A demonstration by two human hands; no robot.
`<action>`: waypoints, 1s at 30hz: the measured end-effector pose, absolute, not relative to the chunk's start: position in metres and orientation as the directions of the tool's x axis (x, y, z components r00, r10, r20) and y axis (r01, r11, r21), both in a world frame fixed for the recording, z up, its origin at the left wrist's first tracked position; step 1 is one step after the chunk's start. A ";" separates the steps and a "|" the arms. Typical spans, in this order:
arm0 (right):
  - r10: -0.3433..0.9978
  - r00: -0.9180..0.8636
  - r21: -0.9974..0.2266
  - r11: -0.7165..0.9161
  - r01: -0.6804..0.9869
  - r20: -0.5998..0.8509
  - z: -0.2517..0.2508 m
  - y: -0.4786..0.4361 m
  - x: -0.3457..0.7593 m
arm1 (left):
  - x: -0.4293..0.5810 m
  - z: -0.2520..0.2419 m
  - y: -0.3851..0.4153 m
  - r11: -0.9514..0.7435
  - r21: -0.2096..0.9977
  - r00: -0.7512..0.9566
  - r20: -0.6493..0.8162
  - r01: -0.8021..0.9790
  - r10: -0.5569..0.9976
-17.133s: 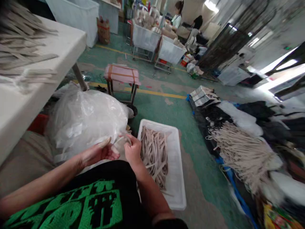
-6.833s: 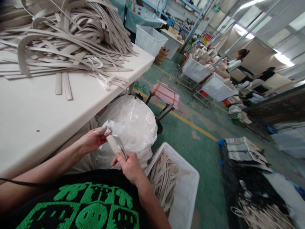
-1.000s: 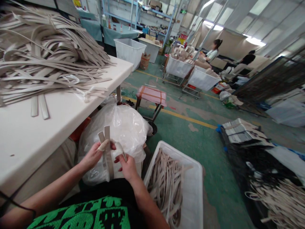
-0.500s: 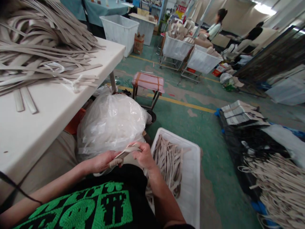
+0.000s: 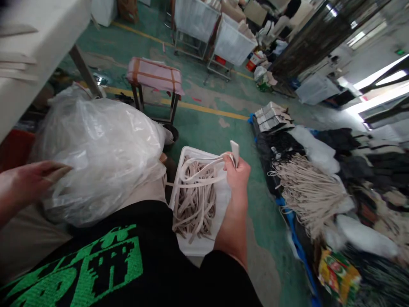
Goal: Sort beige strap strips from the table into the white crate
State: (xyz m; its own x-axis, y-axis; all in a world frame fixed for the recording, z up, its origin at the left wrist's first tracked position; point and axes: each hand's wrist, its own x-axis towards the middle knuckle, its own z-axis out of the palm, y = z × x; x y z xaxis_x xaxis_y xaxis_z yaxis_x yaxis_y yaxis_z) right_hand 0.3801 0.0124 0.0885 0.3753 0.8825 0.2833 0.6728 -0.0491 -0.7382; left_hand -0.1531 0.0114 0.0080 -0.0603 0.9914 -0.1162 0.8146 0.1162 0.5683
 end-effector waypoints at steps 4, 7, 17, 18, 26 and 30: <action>0.931 0.359 -0.511 -0.274 0.815 0.072 0.047 0.020 0.401 | -0.171 0.017 0.006 0.158 0.174 -0.106 -0.276 0.972 0.955; 0.924 0.362 -0.321 -0.382 0.867 -0.121 0.015 0.031 0.405 | -0.164 0.015 0.003 0.161 0.100 -0.122 -0.317 0.982 0.941; 0.921 -0.152 -0.901 -0.298 0.314 -0.358 0.000 0.032 0.311 | -0.147 0.002 0.002 0.227 0.221 -0.112 -0.436 0.949 0.893; 0.911 -0.226 -0.925 -0.291 0.243 -0.345 0.000 0.031 0.295 | -0.146 0.005 0.002 0.248 0.287 -0.109 -0.427 0.925 0.898; 0.584 -0.746 -0.901 -0.431 0.049 -0.320 -0.009 0.025 0.161 | -0.124 0.054 -0.011 0.335 0.867 -0.015 -0.355 0.369 0.935; 0.571 -0.752 -0.893 -0.448 0.051 -0.329 -0.008 0.025 0.120 | -0.111 0.069 -0.028 0.382 0.912 0.062 -0.394 0.147 0.917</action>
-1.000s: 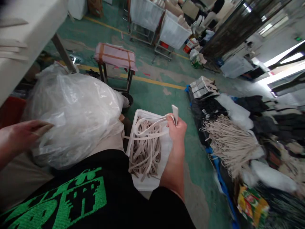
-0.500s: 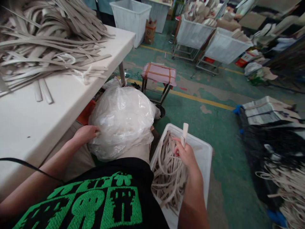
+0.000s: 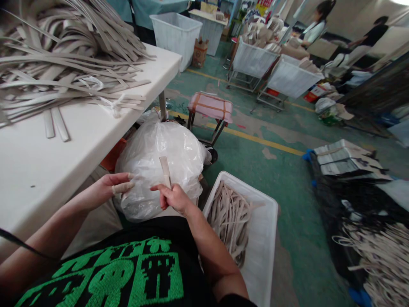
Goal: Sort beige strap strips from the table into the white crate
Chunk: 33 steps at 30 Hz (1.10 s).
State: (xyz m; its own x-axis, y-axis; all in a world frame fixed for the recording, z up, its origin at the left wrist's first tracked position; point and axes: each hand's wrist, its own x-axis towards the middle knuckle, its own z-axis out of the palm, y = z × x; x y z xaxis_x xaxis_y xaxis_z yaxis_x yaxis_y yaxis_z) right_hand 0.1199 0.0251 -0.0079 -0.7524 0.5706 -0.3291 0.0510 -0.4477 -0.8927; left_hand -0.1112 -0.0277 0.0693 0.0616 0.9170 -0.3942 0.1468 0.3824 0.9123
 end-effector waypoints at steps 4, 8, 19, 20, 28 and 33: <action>0.493 -0.797 -0.859 -0.508 0.061 -0.348 -0.001 0.026 0.104 | -0.108 0.072 -0.046 0.381 0.924 0.090 -0.383 0.033 0.919; 0.452 -0.842 -0.891 -0.448 0.071 -0.294 0.012 0.025 0.100 | -0.115 0.079 -0.055 0.246 0.965 -0.038 -0.250 -0.095 0.967; 0.525 -0.791 -0.927 -0.348 0.138 -0.315 0.012 0.030 0.097 | -0.116 0.028 -0.037 0.403 0.913 -0.051 -0.400 0.068 0.915; 0.557 -0.754 -0.921 -0.353 0.164 -0.348 0.006 0.031 0.097 | -0.115 0.020 -0.039 0.431 0.897 -0.042 -0.429 0.097 0.902; 0.636 -0.646 -0.904 -0.343 0.255 -0.423 -0.013 0.031 0.086 | -0.091 0.008 -0.054 0.480 0.877 0.181 -0.467 -0.035 0.866; 0.714 -0.604 -0.935 -0.259 0.244 -0.355 0.002 0.041 0.075 | -0.087 0.012 -0.052 0.486 0.873 0.193 -0.483 0.037 0.854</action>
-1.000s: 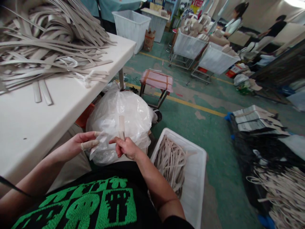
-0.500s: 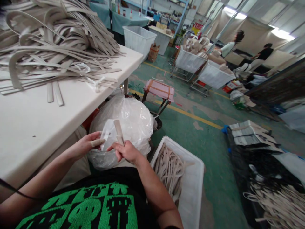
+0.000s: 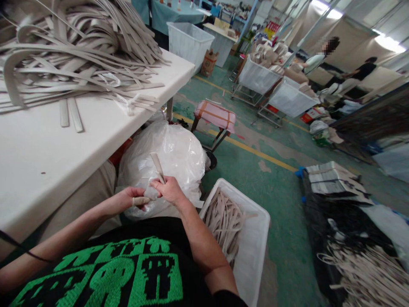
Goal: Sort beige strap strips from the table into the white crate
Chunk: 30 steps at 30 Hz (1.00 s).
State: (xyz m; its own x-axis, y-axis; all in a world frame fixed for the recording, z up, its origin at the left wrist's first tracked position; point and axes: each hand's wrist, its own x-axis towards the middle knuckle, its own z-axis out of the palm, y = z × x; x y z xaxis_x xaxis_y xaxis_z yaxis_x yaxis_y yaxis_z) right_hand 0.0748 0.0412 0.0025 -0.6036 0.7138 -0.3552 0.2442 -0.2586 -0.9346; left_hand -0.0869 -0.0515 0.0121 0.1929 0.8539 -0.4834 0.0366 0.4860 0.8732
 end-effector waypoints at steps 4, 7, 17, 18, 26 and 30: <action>0.718 -0.607 -0.939 -0.225 0.260 -0.340 0.007 0.043 0.072 | -0.090 0.010 -0.051 0.434 0.877 0.201 -0.472 0.207 0.858; 0.716 -0.608 -0.939 -0.252 0.233 -0.343 0.004 0.040 0.072 | -0.090 0.005 -0.052 0.435 0.851 0.197 -0.499 0.294 0.844; 0.573 -0.668 -0.825 -0.554 0.112 -0.475 -0.019 0.014 0.089 | -0.097 0.012 -0.034 0.460 0.861 -0.131 -0.493 -0.216 0.860; 0.547 -0.684 -0.816 -0.564 0.125 -0.483 -0.020 0.009 0.090 | -0.098 0.013 -0.030 0.434 0.852 -0.169 -0.493 -0.291 0.854; 0.488 -0.670 -0.773 -0.598 0.211 -0.560 -0.013 -0.013 0.088 | -0.079 0.019 -0.018 0.384 0.792 -0.168 -0.510 -0.474 0.844; 0.514 -0.622 -0.755 -0.623 0.202 -0.591 -0.011 -0.010 0.085 | -0.074 0.014 -0.030 0.364 0.911 -0.204 -0.401 -0.195 0.893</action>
State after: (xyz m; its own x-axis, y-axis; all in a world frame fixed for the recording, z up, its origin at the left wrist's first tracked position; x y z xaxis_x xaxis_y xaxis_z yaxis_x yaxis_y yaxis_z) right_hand 0.0850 -0.0097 -0.0110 -0.6224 0.5137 -0.5905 0.2023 -0.6233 -0.7554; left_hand -0.0743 -0.0303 0.0138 -0.2044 0.8930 -0.4009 -0.1949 0.3642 0.9107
